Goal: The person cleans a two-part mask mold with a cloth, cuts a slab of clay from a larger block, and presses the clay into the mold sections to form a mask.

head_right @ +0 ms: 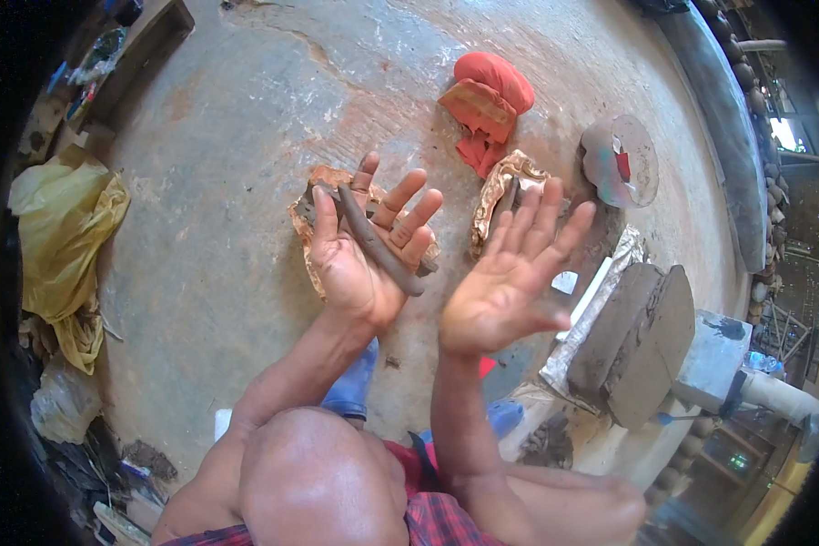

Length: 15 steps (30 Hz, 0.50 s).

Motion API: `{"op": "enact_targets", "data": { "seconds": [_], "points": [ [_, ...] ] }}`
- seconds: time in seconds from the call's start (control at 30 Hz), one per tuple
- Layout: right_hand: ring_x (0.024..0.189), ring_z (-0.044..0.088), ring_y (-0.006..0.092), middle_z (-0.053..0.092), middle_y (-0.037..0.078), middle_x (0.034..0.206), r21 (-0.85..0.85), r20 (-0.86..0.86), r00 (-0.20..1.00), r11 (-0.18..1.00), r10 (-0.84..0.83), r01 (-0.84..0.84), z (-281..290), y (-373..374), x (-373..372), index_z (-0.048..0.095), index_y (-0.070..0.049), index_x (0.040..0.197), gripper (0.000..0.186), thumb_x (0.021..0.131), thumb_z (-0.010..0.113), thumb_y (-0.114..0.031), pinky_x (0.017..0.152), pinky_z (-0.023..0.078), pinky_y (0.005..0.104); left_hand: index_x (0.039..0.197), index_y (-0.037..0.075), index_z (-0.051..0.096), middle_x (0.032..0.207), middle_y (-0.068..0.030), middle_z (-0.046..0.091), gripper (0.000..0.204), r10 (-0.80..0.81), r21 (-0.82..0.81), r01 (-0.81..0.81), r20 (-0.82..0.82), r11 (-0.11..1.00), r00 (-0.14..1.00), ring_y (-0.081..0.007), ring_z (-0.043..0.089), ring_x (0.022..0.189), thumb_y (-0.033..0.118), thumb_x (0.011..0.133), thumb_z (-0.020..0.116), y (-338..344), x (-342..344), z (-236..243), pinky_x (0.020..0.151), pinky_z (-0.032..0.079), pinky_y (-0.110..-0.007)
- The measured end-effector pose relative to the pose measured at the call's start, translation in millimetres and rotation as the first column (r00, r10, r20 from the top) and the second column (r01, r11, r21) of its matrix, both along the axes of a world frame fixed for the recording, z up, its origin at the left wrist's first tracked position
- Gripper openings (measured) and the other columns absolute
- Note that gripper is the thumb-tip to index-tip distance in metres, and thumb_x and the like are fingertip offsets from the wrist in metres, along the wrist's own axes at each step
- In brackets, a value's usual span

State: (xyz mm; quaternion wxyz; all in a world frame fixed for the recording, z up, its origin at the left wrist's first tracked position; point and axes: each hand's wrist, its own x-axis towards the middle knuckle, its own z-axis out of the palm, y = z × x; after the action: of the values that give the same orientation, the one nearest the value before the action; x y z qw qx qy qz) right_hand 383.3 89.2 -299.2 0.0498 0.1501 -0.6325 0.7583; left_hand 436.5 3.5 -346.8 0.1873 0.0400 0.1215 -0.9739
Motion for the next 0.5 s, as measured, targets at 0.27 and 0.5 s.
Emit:
{"op": "enact_targets", "data": {
  "seconds": [0.27, 0.5],
  "points": [
    [0.163, 0.004, 0.0401, 0.010, 0.025, 0.176, 0.383, 0.165, 0.975, 0.902, 0.148, -0.201, -8.0, -2.4, -19.1, 0.003, -0.012, 0.172, 0.117, 0.090, 0.013, -0.094, 0.131, -0.002, 0.0524, 0.167, 0.020, 0.028, 0.160, -0.0228, 0.049, 0.089, -0.030, -0.312, 0.061, 0.105, 0.948, 0.994, -0.0383, 0.042, 0.152, 0.081, 0.102, 0.027, -3.4, -0.7, 24.4, 0.123, 0.035, -0.057],
    [0.160, 0.022, 0.0323, 0.015, 0.023, 0.175, 0.624, 0.003, 0.975, 0.761, 0.222, -0.175, -30.8, -23.8, -13.9, 0.001, 0.001, 0.169, 0.104, 0.105, 0.027, -0.077, 0.128, 0.022, 0.0486, 0.169, 0.007, 0.022, 0.169, -0.0207, 0.035, 0.104, 0.055, -0.456, -0.049, -0.001, 0.889, 0.999, -0.0298, 0.032, 0.158, 0.085, 0.099, 0.028, 1.9, -8.3, 5.0, 0.131, 0.019, -0.042]
  ]
}}
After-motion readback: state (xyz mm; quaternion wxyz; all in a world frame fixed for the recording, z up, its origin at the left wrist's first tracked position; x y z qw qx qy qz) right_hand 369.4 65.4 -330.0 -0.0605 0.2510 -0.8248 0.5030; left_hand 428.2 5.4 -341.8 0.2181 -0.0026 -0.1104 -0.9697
